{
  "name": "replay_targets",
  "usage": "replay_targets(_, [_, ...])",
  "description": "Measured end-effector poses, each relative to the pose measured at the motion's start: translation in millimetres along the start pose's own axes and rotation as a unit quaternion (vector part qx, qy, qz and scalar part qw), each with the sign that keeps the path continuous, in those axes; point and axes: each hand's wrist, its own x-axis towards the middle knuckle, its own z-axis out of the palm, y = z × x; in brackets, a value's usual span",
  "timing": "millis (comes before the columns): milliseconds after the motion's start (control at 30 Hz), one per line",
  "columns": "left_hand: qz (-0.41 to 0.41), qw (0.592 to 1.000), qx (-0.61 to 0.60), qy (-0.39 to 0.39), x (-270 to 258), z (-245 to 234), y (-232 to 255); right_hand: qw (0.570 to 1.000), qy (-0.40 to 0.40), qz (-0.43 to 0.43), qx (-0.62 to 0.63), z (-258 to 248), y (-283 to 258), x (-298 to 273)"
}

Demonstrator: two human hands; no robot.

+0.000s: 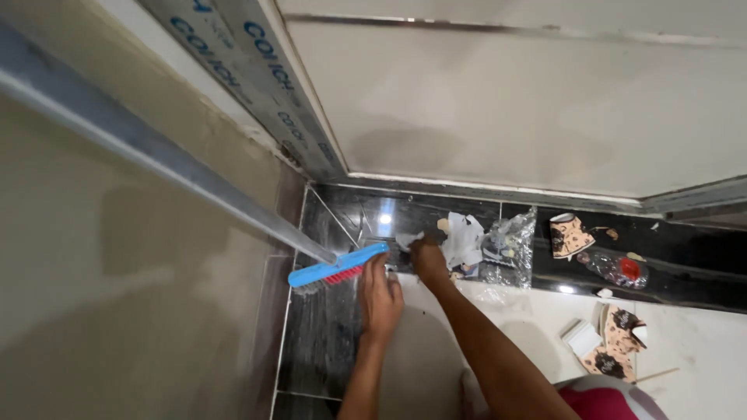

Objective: Sweeping trash and debris from a tiled floor into a pile and cleaning the area around a door.

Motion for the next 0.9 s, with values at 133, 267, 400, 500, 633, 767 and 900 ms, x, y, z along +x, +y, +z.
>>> replay_targets(133, [-0.039, 0.998, -0.017, -0.038, -3.4, -10.2, -15.9, 0.988, 0.078, 0.114, 0.074, -2.5, 41.4, -1.6])
replay_targets(267, [-0.08, 0.995, -0.055, -0.025, -6.4, -8.3, -34.7, 0.918, 0.342, 0.198, 0.03, -62.8, 3.4, 13.3])
replay_targets(400, [-0.077, 0.996, -0.048, -0.004, -11.2, -5.0, -42.5, 0.981, 0.159, 0.075, -0.076, -91.7, -58.2, 18.5])
replay_targets(500, [-0.091, 0.994, -0.067, -0.007, -11.6, -7.7, -40.4, 0.987, 0.081, 0.006, -0.14, -66.1, -69.9, 2.6])
replay_targets(633, [-0.053, 0.996, -0.071, 0.02, -9.6, -15.3, -36.8, 0.98, -0.02, 0.078, -0.183, -55.2, -65.2, 6.1])
replay_targets(767, [-0.056, 0.996, -0.063, 0.035, -3.1, -15.7, -26.4, 0.982, -0.084, 0.147, -0.088, -64.3, -49.0, 10.9])
replay_targets(900, [-0.105, 0.991, -0.086, 0.015, 0.0, -15.5, -17.4, 0.999, 0.008, 0.005, -0.034, -94.2, -64.3, 8.4])
